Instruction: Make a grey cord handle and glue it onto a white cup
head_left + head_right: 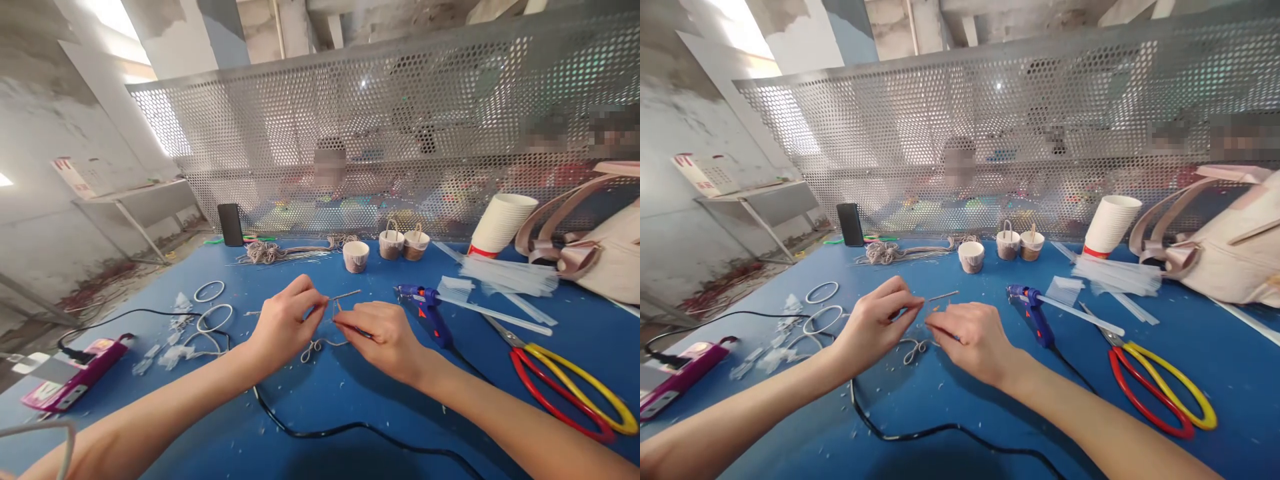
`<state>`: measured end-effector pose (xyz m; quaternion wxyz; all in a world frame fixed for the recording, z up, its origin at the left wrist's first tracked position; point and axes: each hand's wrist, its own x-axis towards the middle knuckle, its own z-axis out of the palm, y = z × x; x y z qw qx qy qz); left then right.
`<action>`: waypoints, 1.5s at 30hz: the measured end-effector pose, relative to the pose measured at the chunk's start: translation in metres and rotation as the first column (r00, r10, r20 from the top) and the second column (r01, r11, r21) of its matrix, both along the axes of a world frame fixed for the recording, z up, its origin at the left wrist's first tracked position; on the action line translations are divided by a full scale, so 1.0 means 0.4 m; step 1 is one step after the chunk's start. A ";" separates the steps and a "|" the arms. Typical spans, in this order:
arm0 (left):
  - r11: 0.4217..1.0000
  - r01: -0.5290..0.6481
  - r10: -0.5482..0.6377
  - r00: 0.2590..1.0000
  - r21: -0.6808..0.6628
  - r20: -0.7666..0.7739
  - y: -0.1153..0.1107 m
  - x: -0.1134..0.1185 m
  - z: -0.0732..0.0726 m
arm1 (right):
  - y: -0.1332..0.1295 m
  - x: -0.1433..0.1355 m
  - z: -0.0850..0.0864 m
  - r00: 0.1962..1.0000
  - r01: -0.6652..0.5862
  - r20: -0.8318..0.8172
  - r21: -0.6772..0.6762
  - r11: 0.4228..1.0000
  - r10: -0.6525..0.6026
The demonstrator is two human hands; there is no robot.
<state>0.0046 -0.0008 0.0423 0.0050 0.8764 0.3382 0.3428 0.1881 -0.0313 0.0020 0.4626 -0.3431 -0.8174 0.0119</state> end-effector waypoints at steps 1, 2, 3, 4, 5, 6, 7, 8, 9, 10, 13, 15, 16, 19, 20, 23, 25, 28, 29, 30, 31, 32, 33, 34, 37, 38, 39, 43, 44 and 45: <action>0.998 -0.011 0.015 0.997 0.054 -0.079 -0.002 -0.002 -0.003 | -0.004 0.002 0.007 0.999 0.017 0.030 0.029 0.999 -0.018; 0.994 -0.009 0.026 0.986 0.105 -0.162 -0.004 -0.005 -0.005 | -0.006 0.004 0.014 0.998 0.030 0.053 0.055 0.998 -0.033; 0.989 0.006 0.031 0.970 0.150 -0.243 -0.006 -0.008 -0.005 | -0.005 0.008 0.019 0.996 0.040 0.071 0.079 0.996 -0.045; 0.983 0.033 0.026 0.948 0.178 -0.319 -0.007 -0.012 -0.005 | -0.003 0.011 0.022 0.994 0.047 0.089 0.097 0.994 -0.056; 0.980 0.072 0.005 0.924 0.186 -0.383 -0.007 -0.016 -0.003 | 0.001 0.015 0.024 0.993 0.054 0.103 0.102 0.993 -0.064; 0.978 0.118 -0.034 0.901 0.170 -0.432 -0.006 -0.020 0.001 | 0.006 0.019 0.024 0.992 0.060 0.109 0.092 0.994 -0.070; 0.977 0.166 -0.088 0.884 0.132 -0.459 -0.005 -0.023 0.005 | 0.011 0.022 0.023 0.992 0.061 0.103 0.067 0.996 -0.068; 0.974 0.213 -0.156 0.874 0.074 -0.461 -0.004 -0.027 0.010 | 0.017 0.025 0.020 0.995 0.053 0.085 0.020 0.998 -0.055; 0.968 0.253 -0.227 0.871 0.001 -0.436 -0.002 -0.030 0.015 | 0.023 0.027 0.017 0.998 0.038 0.053 -0.045 0.998 -0.035; 0.956 0.283 -0.291 0.877 -0.077 -0.382 0.000 -0.033 0.019 | 0.028 0.028 0.013 1.000 0.016 0.009 -0.120 0.993 -0.015; 0.913 0.334 -0.366 0.925 -0.233 -0.105 0.005 -0.035 0.022 | 0.039 0.028 -0.002 0.992 -0.061 -0.126 -0.324 0.944 0.021; 0.916 0.310 -0.302 0.951 -0.253 0.072 0.006 -0.031 0.017 | 0.039 0.025 -0.013 0.982 -0.097 -0.186 -0.381 0.920 0.026; 0.928 0.279 -0.251 0.958 -0.246 0.138 0.006 -0.027 0.012 | 0.038 0.022 -0.017 0.979 -0.103 -0.202 -0.379 0.920 0.026; 0.967 0.154 -0.103 0.965 -0.204 0.239 0.003 -0.015 -0.003 | 0.025 0.011 -0.021 0.985 -0.084 -0.169 -0.282 0.956 0.036; 0.976 0.119 -0.072 0.967 -0.183 0.244 0.000 -0.012 -0.008 | 0.019 0.008 -0.019 0.990 -0.069 -0.132 -0.232 0.970 0.039; 0.994 0.025 -0.007 0.987 -0.110 0.161 -0.011 -0.010 -0.022 | 0.002 -0.001 -0.007 1.000 -0.020 0.007 -0.089 0.996 0.020; 0.999 -0.023 0.024 0.999 -0.022 0.030 -0.019 -0.012 -0.029 | -0.005 -0.002 0.002 0.997 0.012 0.074 -0.022 1.000 -0.011; 0.989 -0.019 0.051 0.974 0.146 -0.219 -0.026 -0.018 -0.035 | -0.005 0.001 0.010 0.992 0.034 0.120 0.017 0.999 -0.036; 0.982 0.003 0.054 0.955 0.191 -0.293 -0.027 -0.019 -0.035 | -0.002 0.003 0.010 0.991 0.041 0.126 0.015 0.999 -0.043; 0.974 0.033 0.050 0.934 0.225 -0.353 -0.027 -0.020 -0.035 | 0.001 0.006 0.010 0.991 0.049 0.128 0.009 0.999 -0.050; 0.967 0.066 0.038 0.917 0.245 -0.397 -0.025 -0.021 -0.033 | 0.005 0.008 0.008 0.991 0.058 0.124 0.000 0.998 -0.057; 0.963 0.104 0.013 0.904 0.249 -0.427 -0.023 -0.023 -0.030 | 0.008 0.010 0.006 0.992 0.062 0.115 -0.012 0.998 -0.060; 0.960 0.146 -0.027 0.896 0.239 -0.442 -0.021 -0.024 -0.028 | 0.012 0.011 0.004 0.993 0.059 0.099 -0.032 0.998 -0.056; 0.958 0.192 -0.080 0.893 0.214 -0.443 -0.018 -0.027 -0.024 | 0.016 0.013 0.003 0.996 0.050 0.080 -0.064 0.997 -0.045; 0.951 0.302 -0.262 0.904 0.068 -0.338 -0.011 -0.034 -0.016 | 0.023 0.016 0.002 1.000 -0.014 -0.011 -0.245 0.969 0.012; 0.948 0.317 -0.302 0.917 0.015 -0.261 -0.009 -0.036 -0.016 | 0.025 0.017 0.002 0.998 -0.038 -0.056 -0.319 0.947 0.021; 0.946 0.322 -0.323 0.931 -0.033 -0.171 -0.009 -0.037 -0.016 | 0.027 0.017 0.004 0.994 -0.061 -0.105 -0.390 0.919 0.021; 0.936 0.302 -0.278 0.949 -0.182 0.148 -0.012 -0.031 -0.026 | 0.035 0.018 0.008 0.952 -0.199 -0.308 -0.612 0.765 0.001; 0.926 0.304 -0.262 0.945 -0.224 0.198 -0.014 -0.028 -0.029 | 0.037 0.018 0.008 0.935 -0.250 -0.355 -0.655 0.713 0.002; 0.912 0.308 -0.246 0.939 -0.270 0.242 -0.015 -0.025 -0.033 | 0.039 0.018 0.007 0.916 -0.305 -0.401 -0.687 0.659 0.006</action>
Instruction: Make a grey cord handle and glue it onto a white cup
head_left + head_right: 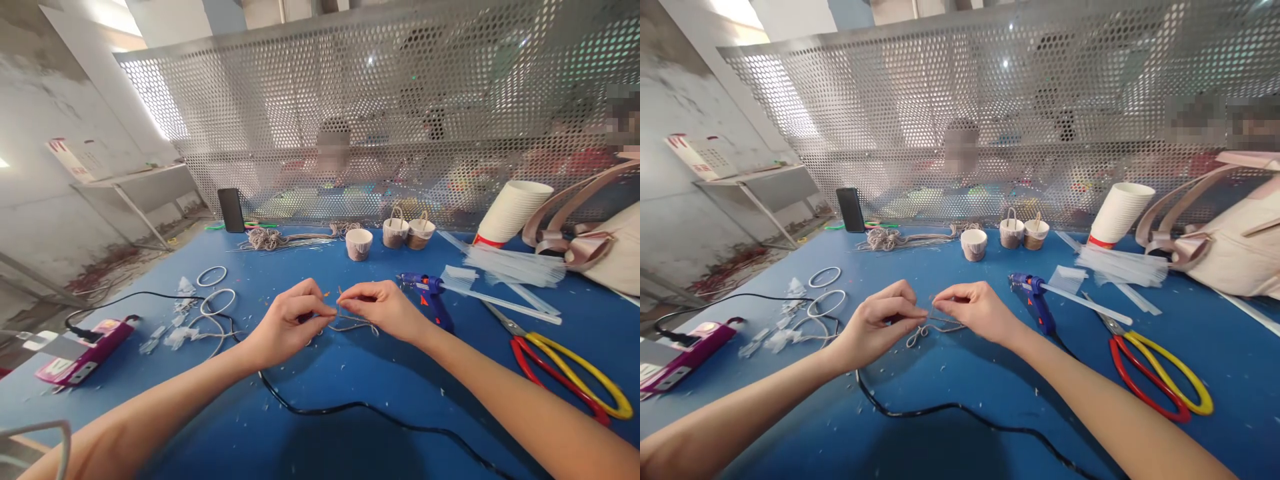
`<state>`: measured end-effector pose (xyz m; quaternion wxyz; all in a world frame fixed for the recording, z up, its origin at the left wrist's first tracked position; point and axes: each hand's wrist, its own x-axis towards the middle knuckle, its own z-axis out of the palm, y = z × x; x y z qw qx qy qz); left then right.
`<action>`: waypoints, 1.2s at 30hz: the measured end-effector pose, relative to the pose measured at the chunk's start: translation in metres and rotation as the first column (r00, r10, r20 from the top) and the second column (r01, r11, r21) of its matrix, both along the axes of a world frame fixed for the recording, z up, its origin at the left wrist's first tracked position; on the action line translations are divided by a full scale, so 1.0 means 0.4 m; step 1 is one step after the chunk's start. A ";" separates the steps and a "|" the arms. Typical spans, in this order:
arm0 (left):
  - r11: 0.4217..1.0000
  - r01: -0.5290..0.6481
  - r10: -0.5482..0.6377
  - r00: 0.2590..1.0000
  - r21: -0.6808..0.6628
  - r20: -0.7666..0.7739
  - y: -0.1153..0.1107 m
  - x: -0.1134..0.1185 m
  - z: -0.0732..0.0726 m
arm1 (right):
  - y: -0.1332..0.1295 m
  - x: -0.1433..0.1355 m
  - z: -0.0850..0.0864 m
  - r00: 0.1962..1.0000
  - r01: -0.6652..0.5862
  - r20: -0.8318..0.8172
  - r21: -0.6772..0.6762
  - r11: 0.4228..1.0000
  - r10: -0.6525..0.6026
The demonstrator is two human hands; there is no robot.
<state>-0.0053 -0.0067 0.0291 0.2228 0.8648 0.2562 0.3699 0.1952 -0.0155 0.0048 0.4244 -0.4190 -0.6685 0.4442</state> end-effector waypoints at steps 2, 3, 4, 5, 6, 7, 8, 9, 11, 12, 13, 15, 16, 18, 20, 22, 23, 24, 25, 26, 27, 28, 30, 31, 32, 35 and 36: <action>0.993 0.009 -0.003 0.999 -0.121 0.055 -0.002 0.007 -0.007 | 0.003 -0.002 -0.004 0.995 -0.057 -0.082 -0.099 0.993 0.049; 0.984 0.012 0.003 0.997 -0.175 0.082 -0.003 0.009 -0.011 | 0.004 -0.003 -0.007 0.992 -0.076 -0.110 -0.135 0.988 0.061; 0.975 0.007 0.018 0.994 -0.220 0.112 -0.004 0.012 -0.015 | 0.004 -0.006 -0.011 0.989 -0.086 -0.132 -0.167 0.982 0.064; 0.967 -0.005 0.042 0.989 -0.256 0.141 -0.005 0.014 -0.019 | 0.003 -0.009 -0.015 0.987 -0.088 -0.149 -0.195 0.977 0.059; 0.959 -0.025 0.074 0.983 -0.282 0.167 -0.006 0.016 -0.024 | 0.001 -0.012 -0.018 0.985 -0.087 -0.164 -0.221 0.971 0.051; 0.952 -0.055 0.116 0.975 -0.300 0.191 -0.007 0.018 -0.028 | -0.001 -0.016 -0.022 0.983 -0.083 -0.178 -0.239 0.967 0.041; 0.945 -0.088 0.160 0.965 -0.315 0.210 -0.009 0.021 -0.032 | -0.003 -0.019 -0.024 0.982 -0.077 -0.188 -0.246 0.966 0.030; 0.936 -0.121 0.203 0.953 -0.331 0.225 -0.012 0.024 -0.035 | -0.005 -0.022 -0.027 0.981 -0.068 -0.192 -0.242 0.968 0.020; 0.906 -0.168 0.279 0.928 -0.389 0.248 -0.016 0.031 -0.040 | -0.009 -0.026 -0.029 0.985 -0.046 -0.173 -0.218 0.975 0.008; 0.884 -0.176 0.308 0.916 -0.434 0.256 -0.019 0.034 -0.042 | -0.011 -0.026 -0.030 0.988 -0.038 -0.156 -0.209 0.977 0.005; 0.856 -0.173 0.332 0.907 -0.487 0.261 -0.021 0.037 -0.043 | -0.011 -0.026 -0.031 0.990 -0.032 -0.144 -0.205 0.978 0.002; 0.793 -0.145 0.361 0.894 -0.592 0.264 -0.025 0.042 -0.044 | -0.010 -0.023 -0.034 0.990 -0.017 -0.142 -0.217 0.976 -0.015; 0.761 -0.125 0.366 0.893 -0.637 0.263 -0.026 0.043 -0.044 | -0.009 -0.022 -0.035 0.988 -0.009 -0.154 -0.230 0.973 -0.027; 0.709 -0.082 0.368 0.890 -0.700 0.268 -0.028 0.045 -0.043 | -0.006 -0.021 -0.039 0.980 -0.006 -0.195 -0.258 0.966 -0.046; 0.677 -0.033 0.364 0.883 -0.735 0.295 -0.028 0.047 -0.042 | -0.002 -0.022 -0.045 0.972 -0.022 -0.232 -0.295 0.955 -0.050; 0.656 0.022 0.359 0.870 -0.755 0.337 -0.027 0.049 -0.040 | 0.000 -0.024 -0.050 0.969 -0.039 -0.241 -0.332 0.943 -0.045; 0.648 0.045 0.356 0.865 -0.761 0.354 -0.027 0.050 -0.040 | 0.001 -0.025 -0.052 0.970 -0.042 -0.237 -0.346 0.937 -0.044; 0.639 0.062 0.354 0.861 -0.767 0.364 -0.026 0.050 -0.039 | 0.001 -0.026 -0.055 0.972 -0.041 -0.230 -0.356 0.934 -0.045; 0.630 0.072 0.353 0.860 -0.773 0.368 -0.025 0.051 -0.039 | 0.002 -0.026 -0.056 0.974 -0.036 -0.222 -0.360 0.932 -0.048; 0.623 0.076 0.354 0.860 -0.779 0.367 -0.025 0.051 -0.039 | 0.002 -0.027 -0.057 0.975 -0.028 -0.215 -0.361 0.932 -0.054; 0.618 0.073 0.357 0.861 -0.783 0.362 -0.025 0.052 -0.039 | 0.002 -0.026 -0.058 0.976 -0.018 -0.208 -0.361 0.932 -0.061; 0.615 0.066 0.360 0.863 -0.786 0.354 -0.025 0.052 -0.040 | 0.001 -0.026 -0.058 0.977 -0.007 -0.200 -0.360 0.933 -0.070; 0.619 0.047 0.365 0.867 -0.784 0.340 -0.025 0.054 -0.040 | 0.000 -0.024 -0.055 0.980 0.014 -0.180 -0.354 0.935 -0.083; 0.627 0.032 0.370 0.867 -0.779 0.333 -0.024 0.055 -0.040 | -0.002 -0.023 -0.053 0.982 0.023 -0.169 -0.349 0.937 -0.088; 0.634 0.016 0.375 0.868 -0.773 0.326 -0.024 0.056 -0.040 | -0.005 -0.021 -0.051 0.983 0.030 -0.160 -0.346 0.938 -0.091; 0.668 -0.057 0.390 0.876 -0.742 0.284 -0.020 0.060 -0.043 | -0.023 -0.018 -0.042 0.990 0.065 -0.102 -0.292 0.954 -0.098; 0.683 -0.096 0.391 0.886 -0.724 0.251 -0.018 0.060 -0.045 | -0.032 -0.018 -0.038 0.993 0.076 -0.066 -0.249 0.966 -0.095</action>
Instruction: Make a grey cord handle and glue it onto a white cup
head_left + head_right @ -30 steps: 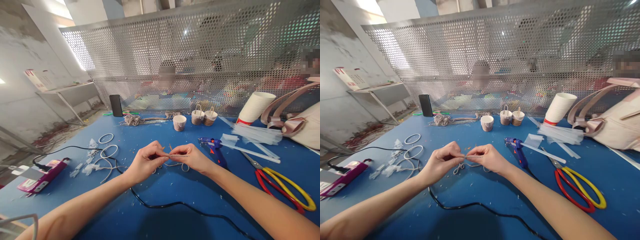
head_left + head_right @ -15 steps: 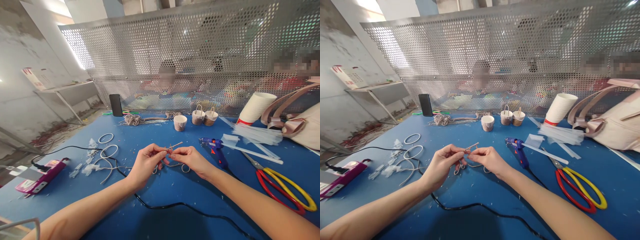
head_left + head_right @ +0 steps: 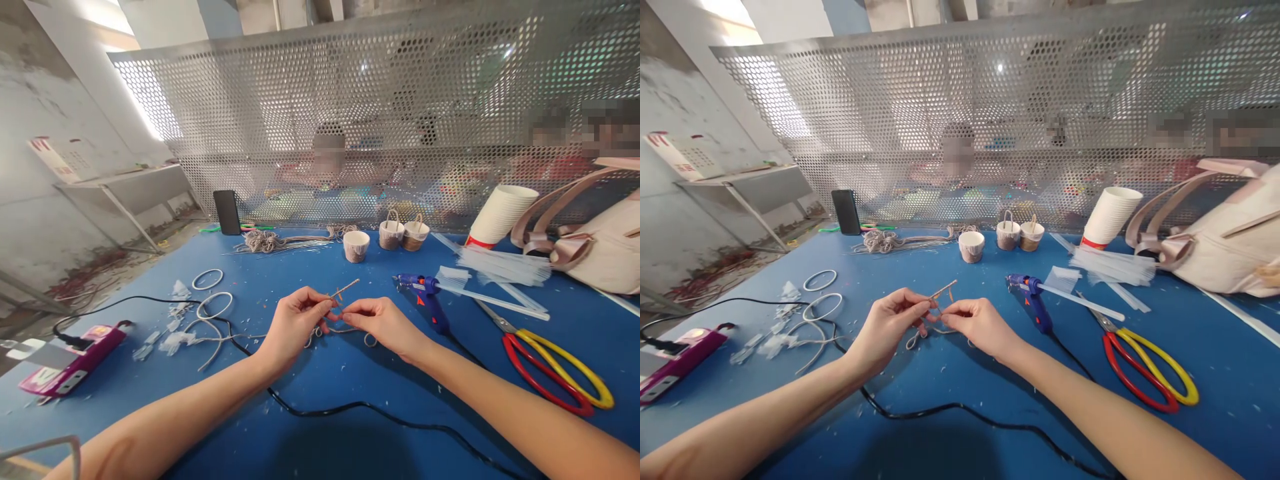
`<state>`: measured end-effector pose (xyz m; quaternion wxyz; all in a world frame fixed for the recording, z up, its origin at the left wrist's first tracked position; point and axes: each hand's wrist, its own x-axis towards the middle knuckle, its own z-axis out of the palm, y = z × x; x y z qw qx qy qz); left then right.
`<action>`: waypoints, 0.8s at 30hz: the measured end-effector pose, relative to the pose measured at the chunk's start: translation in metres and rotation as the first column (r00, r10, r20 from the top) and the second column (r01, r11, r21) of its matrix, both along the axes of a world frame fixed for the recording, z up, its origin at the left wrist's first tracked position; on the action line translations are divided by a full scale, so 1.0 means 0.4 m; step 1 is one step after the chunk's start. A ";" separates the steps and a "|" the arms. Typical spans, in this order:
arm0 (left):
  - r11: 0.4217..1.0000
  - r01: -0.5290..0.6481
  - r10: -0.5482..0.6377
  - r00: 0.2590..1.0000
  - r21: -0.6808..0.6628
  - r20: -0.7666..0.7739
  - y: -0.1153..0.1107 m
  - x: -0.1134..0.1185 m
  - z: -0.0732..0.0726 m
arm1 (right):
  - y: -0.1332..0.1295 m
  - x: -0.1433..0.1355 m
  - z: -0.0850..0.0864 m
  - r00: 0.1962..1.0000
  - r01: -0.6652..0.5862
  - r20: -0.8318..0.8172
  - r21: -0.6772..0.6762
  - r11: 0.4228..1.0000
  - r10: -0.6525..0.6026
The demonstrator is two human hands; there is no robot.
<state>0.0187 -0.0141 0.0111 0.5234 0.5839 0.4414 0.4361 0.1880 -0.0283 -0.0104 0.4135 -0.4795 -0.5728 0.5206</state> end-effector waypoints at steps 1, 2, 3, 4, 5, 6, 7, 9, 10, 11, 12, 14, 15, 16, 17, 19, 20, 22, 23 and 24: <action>0.999 -0.008 0.010 0.998 0.035 -0.061 0.002 0.000 -0.002 | -0.009 0.000 0.004 0.999 -0.001 0.051 0.058 0.998 -0.002; 0.996 -0.015 0.027 0.991 0.090 -0.131 0.003 -0.001 -0.004 | -0.019 0.001 0.008 0.994 -0.006 0.113 0.131 0.991 -0.009; 0.985 -0.016 0.051 0.978 0.170 -0.201 0.004 -0.003 -0.007 | -0.028 0.002 0.013 0.984 -0.014 0.178 0.217 0.976 -0.026; 0.963 -0.004 0.078 0.961 0.269 -0.265 0.005 -0.004 -0.009 | -0.036 0.002 0.018 0.969 -0.025 0.241 0.307 0.951 -0.052; 0.926 0.023 0.107 0.941 0.378 -0.320 0.005 -0.007 -0.010 | -0.043 0.004 0.024 0.948 -0.041 0.304 0.399 0.916 -0.090; 0.875 0.067 0.132 0.920 0.479 -0.370 0.004 -0.009 -0.012 | -0.048 0.006 0.029 0.921 -0.067 0.367 0.487 0.871 -0.134; 0.817 0.123 0.155 0.895 0.564 -0.419 0.003 -0.013 -0.013 | -0.051 0.008 0.035 0.887 -0.104 0.425 0.565 0.819 -0.181; 0.709 0.252 0.200 0.824 0.659 -0.530 0.000 -0.020 -0.014 | -0.049 0.014 0.046 0.813 -0.194 0.517 0.674 0.713 -0.268; 0.666 0.317 0.226 0.777 0.675 -0.588 -0.002 -0.025 -0.014 | -0.044 0.017 0.051 0.780 -0.235 0.548 0.704 0.670 -0.302; 0.630 0.380 0.248 0.729 0.678 -0.639 -0.002 -0.030 -0.014 | -0.038 0.021 0.054 0.755 -0.265 0.568 0.721 0.640 -0.328; 0.598 0.437 0.259 0.687 0.671 -0.679 -0.002 -0.035 -0.013 | -0.031 0.025 0.057 0.740 -0.280 0.579 0.727 0.627 -0.342; 0.553 0.524 0.234 0.648 0.648 -0.724 0.000 -0.045 -0.008 | -0.015 0.032 0.058 0.746 -0.269 0.580 0.713 0.648 -0.329; 0.541 0.547 0.196 0.657 0.639 -0.728 0.002 -0.049 -0.005 | -0.008 0.035 0.058 0.763 -0.250 0.570 0.694 0.675 -0.304; 0.540 0.558 0.142 0.678 0.630 -0.721 0.004 -0.053 0.000 | 0.000 0.037 0.057 0.788 -0.226 0.554 0.666 0.711 -0.268; 0.553 0.557 0.079 0.705 0.619 -0.705 0.006 -0.056 0.005 | 0.007 0.039 0.055 0.817 -0.205 0.533 0.625 0.753 -0.220; 0.610 0.533 -0.047 0.764 0.587 -0.644 0.009 -0.057 0.015 | 0.020 0.040 0.050 0.875 -0.173 0.471 0.512 0.842 -0.107; 0.646 0.514 -0.101 0.790 0.564 -0.605 0.010 -0.057 0.019 | 0.026 0.039 0.046 0.904 -0.164 0.426 0.446 0.880 -0.047; 0.725 0.468 -0.177 0.836 0.505 -0.520 0.011 -0.053 0.024 | 0.035 0.035 0.036 0.953 -0.154 0.298 0.313 0.937 0.057; 0.766 0.438 -0.201 0.858 0.471 -0.472 0.010 -0.051 0.024 | 0.038 0.033 0.030 0.970 -0.150 0.224 0.247 0.957 0.095; 0.806 0.407 -0.221 0.881 0.430 -0.420 0.009 -0.047 0.024 | 0.040 0.029 0.022 0.982 -0.144 0.149 0.178 0.973 0.118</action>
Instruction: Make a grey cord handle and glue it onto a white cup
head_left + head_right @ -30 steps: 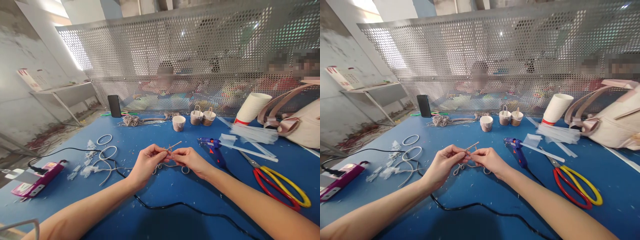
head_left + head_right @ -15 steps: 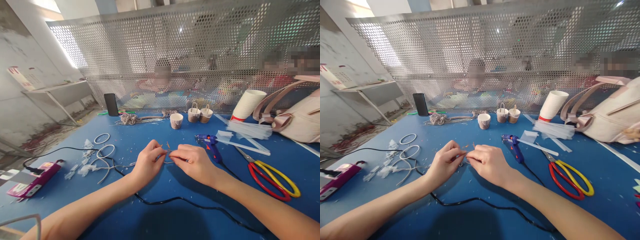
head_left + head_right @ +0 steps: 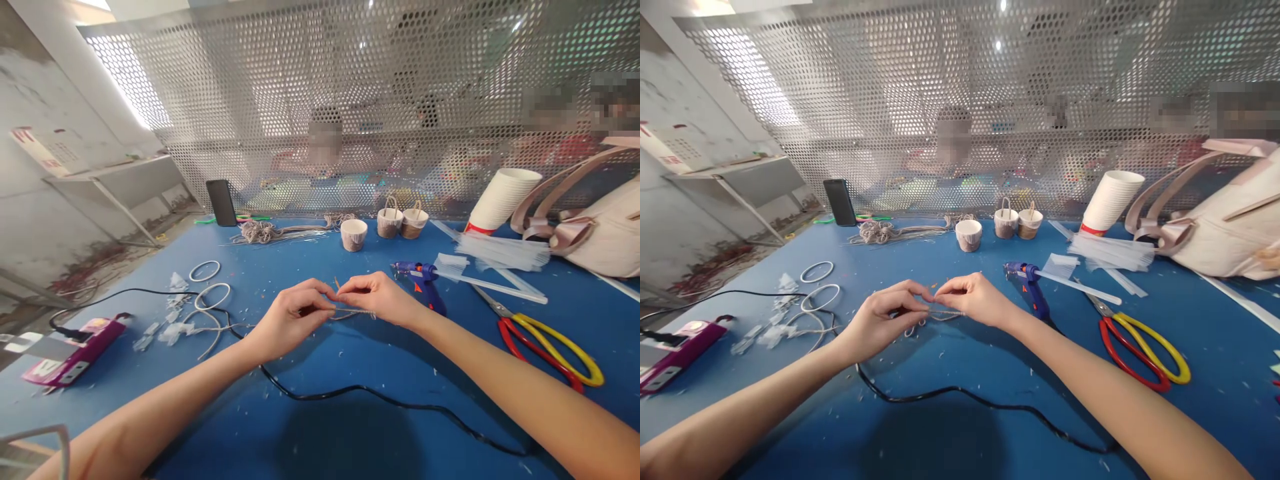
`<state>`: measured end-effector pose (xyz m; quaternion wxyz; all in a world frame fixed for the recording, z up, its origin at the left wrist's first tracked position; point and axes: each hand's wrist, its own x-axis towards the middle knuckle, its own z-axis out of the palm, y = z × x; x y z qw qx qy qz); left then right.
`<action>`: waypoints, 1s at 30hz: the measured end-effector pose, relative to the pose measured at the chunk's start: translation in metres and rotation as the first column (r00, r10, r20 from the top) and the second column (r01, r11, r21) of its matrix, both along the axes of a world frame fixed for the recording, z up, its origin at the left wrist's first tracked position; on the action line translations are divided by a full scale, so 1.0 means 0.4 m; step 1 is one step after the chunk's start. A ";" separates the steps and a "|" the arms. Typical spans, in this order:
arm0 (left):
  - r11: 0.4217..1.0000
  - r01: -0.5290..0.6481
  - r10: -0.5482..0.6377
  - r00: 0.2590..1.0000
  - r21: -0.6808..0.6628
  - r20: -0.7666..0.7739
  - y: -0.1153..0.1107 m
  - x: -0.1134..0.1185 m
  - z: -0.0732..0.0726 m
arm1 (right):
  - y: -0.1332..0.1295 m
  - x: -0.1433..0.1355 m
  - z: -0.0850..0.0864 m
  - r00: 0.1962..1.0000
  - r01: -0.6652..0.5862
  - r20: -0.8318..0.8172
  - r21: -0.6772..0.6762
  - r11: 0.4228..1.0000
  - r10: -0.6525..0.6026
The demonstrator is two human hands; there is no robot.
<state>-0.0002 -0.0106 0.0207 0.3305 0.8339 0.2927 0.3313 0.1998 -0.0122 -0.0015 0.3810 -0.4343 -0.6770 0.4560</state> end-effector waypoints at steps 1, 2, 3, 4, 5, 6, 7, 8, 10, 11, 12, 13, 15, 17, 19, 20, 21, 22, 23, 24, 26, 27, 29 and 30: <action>0.997 -0.018 0.021 0.999 -0.078 0.047 -0.002 0.003 -0.002 | 0.001 -0.004 -0.008 0.998 -0.003 -0.055 -0.077 0.997 -0.002; 0.987 -0.031 0.047 0.994 -0.158 0.094 -0.004 0.007 -0.005 | 0.002 -0.007 -0.016 0.995 -0.002 -0.094 -0.142 0.990 -0.011; 0.971 -0.038 0.073 0.987 -0.238 0.140 -0.007 0.011 -0.009 | 0.002 -0.011 -0.024 0.993 0.001 -0.117 -0.189 0.982 -0.023; 0.949 -0.039 0.100 0.978 -0.312 0.183 -0.010 0.015 -0.013 | 0.002 -0.015 -0.030 0.991 0.005 -0.129 -0.220 0.976 -0.035; 0.925 -0.034 0.127 0.967 -0.377 0.223 -0.012 0.019 -0.017 | 0.001 -0.018 -0.035 0.990 0.010 -0.135 -0.236 0.972 -0.043; 0.901 -0.030 0.155 0.954 -0.432 0.257 -0.014 0.023 -0.021 | -0.001 -0.022 -0.038 0.990 0.011 -0.137 -0.241 0.970 -0.045; 0.878 -0.029 0.186 0.940 -0.479 0.285 -0.016 0.026 -0.024 | -0.002 -0.025 -0.040 0.989 0.012 -0.137 -0.242 0.970 -0.046; 0.854 -0.033 0.220 0.927 -0.519 0.303 -0.017 0.030 -0.026 | -0.004 -0.028 -0.039 0.989 0.013 -0.140 -0.246 0.969 -0.049; 0.808 -0.059 0.291 0.905 -0.587 0.309 -0.017 0.035 -0.028 | -0.010 -0.030 -0.033 0.989 0.025 -0.137 -0.252 0.967 -0.061; 0.789 -0.078 0.324 0.896 -0.610 0.304 -0.016 0.036 -0.028 | -0.013 -0.029 -0.029 0.990 0.052 -0.114 -0.230 0.972 -0.079; 0.774 -0.095 0.351 0.887 -0.626 0.299 -0.015 0.038 -0.027 | -0.017 -0.026 -0.025 0.991 0.091 -0.078 -0.185 0.979 -0.106; 0.765 -0.112 0.373 0.879 -0.634 0.296 -0.013 0.038 -0.026 | -0.021 -0.022 -0.021 0.989 0.136 -0.038 -0.121 0.983 -0.141; 0.758 -0.139 0.406 0.865 -0.637 0.295 -0.011 0.039 -0.026 | -0.030 -0.013 -0.017 0.975 0.221 0.016 0.014 0.975 -0.222; 0.756 -0.165 0.424 0.861 -0.633 0.282 -0.009 0.039 -0.027 | -0.040 -0.006 -0.016 0.961 0.277 -0.006 0.044 0.960 -0.277; 0.765 -0.194 0.426 0.867 -0.615 0.257 -0.009 0.040 -0.031 | -0.048 -0.006 -0.015 0.948 0.307 -0.072 -0.029 0.951 -0.309; 0.774 -0.211 0.424 0.873 -0.597 0.242 -0.010 0.041 -0.033 | -0.051 -0.008 -0.015 0.939 0.318 -0.113 -0.075 0.945 -0.325; 0.786 -0.230 0.420 0.879 -0.573 0.224 -0.011 0.043 -0.035 | -0.052 -0.012 -0.013 0.926 0.329 -0.156 -0.118 0.937 -0.344; 0.801 -0.248 0.414 0.887 -0.545 0.204 -0.013 0.045 -0.037 | -0.052 -0.016 -0.012 0.908 0.342 -0.200 -0.158 0.926 -0.369; 0.817 -0.266 0.407 0.895 -0.512 0.184 -0.015 0.047 -0.038 | -0.051 -0.019 -0.010 0.886 0.358 -0.239 -0.191 0.914 -0.397; 0.833 -0.280 0.397 0.903 -0.477 0.164 -0.017 0.050 -0.038 | -0.049 -0.022 -0.009 0.865 0.372 -0.270 -0.217 0.902 -0.422; 0.859 -0.295 0.378 0.917 -0.419 0.130 -0.021 0.055 -0.038 | -0.043 -0.024 -0.008 0.837 0.391 -0.304 -0.250 0.886 -0.455; 0.865 -0.293 0.369 0.921 -0.408 0.121 -0.022 0.058 -0.037 | -0.041 -0.022 -0.009 0.831 0.394 -0.311 -0.256 0.883 -0.461; 0.849 -0.256 0.349 0.929 -0.462 0.126 -0.023 0.063 -0.036 | -0.036 -0.017 -0.012 0.827 0.393 -0.319 -0.260 0.882 -0.462; 0.821 -0.213 0.335 0.931 -0.529 0.146 -0.023 0.064 -0.037 | -0.034 -0.013 -0.014 0.825 0.390 -0.325 -0.263 0.882 -0.462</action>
